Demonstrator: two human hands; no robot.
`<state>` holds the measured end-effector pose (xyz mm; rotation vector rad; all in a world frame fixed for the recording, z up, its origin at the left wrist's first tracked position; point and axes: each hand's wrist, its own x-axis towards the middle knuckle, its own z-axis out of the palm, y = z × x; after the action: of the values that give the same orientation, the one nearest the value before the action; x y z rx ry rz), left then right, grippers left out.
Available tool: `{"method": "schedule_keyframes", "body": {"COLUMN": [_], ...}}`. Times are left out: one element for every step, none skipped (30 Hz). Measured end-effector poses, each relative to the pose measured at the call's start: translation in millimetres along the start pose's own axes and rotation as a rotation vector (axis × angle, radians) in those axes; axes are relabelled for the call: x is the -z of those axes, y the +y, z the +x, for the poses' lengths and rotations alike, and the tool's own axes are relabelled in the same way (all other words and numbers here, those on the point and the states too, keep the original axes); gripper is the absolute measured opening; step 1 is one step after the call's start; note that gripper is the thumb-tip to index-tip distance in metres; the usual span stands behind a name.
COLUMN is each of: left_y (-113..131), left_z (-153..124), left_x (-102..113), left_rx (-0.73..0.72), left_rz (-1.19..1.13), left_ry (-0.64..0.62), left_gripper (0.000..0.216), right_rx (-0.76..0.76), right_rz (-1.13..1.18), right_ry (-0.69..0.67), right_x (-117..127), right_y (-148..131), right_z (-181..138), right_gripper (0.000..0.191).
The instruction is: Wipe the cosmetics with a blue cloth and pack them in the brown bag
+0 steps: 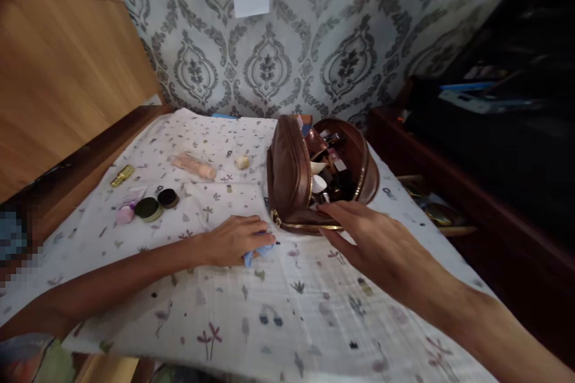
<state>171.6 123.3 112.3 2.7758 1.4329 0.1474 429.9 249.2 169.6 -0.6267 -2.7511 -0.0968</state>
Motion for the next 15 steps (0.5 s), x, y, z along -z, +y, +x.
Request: {"method": "schedule_keyframes", "body": {"left_y": [0, 0, 0, 0, -1, -2, -4, -6, -8, -11, -14, -18, -23, -29, -36], "left_z": [-8, -16, -24, -32, -40, -47, -54, -59, -64, -69, -73, -78, -82, -88, -95], "left_x": [0, 1, 1, 0, -1, -2, -3, -3, -4, -3, -1, 2, 7, 13, 21], "left_rx": [-0.019, -0.033, -0.043, -0.044, -0.036, -0.019, 0.008, 0.044, 0.086, 0.132, 0.179, 0.23, 0.287, 0.358, 0.445], "left_rz": [0.012, 0.025, 0.038, 0.048, 0.058, 0.066, 0.073, 0.077, 0.079, 0.073, 0.059, 0.038, 0.013, -0.011, -0.028], "left_ry": [0.026, 0.051, 0.072, 0.089, 0.104, 0.117, 0.125, 0.131, 0.135, 0.142, 0.158, 0.19, 0.236, 0.296, 0.363], "left_gripper": [0.026, 0.028, 0.029, 0.03, 0.03, 0.03, 0.03, 0.029, 0.028, 0.027, 0.027, 0.028, 0.029, 0.031, 0.033], "right_rx": [0.023, 0.047, 0.065, 0.075, 0.079, 0.08, 0.077, 0.073, 0.072, 0.069, 0.063, 0.054, 0.048, 0.04, 0.034], "right_rz": [-0.026, -0.049, -0.067, -0.079, -0.085, -0.087, -0.084, -0.075, -0.064, -0.054, -0.044, -0.032, -0.019, -0.004, 0.015], "right_ry": [0.038, 0.073, 0.105, 0.136, 0.164, 0.191, 0.214, 0.232, 0.249, 0.264, 0.28, 0.298, 0.318, 0.344, 0.372], "right_x": [1, 3, 4, 5, 6, 6, 6, 5, 4, 2, 1, -1, -2, -3, -3], "right_y": [-2, -4, -6, -8, -10, -12, -14, -16, -18, -20, -23, -26, -30, -34, -39], "right_z": [-3, -6, -9, -12, -14, -16, -18, -19, -20, -21, -21, -21, -21, -21, -21], "right_gripper": [0.036, 0.04, 0.043, 0.045, 0.047, 0.048, 0.047, 0.045, 0.044, 0.042, 0.04, 0.038, 0.037, 0.035, 0.032]}}
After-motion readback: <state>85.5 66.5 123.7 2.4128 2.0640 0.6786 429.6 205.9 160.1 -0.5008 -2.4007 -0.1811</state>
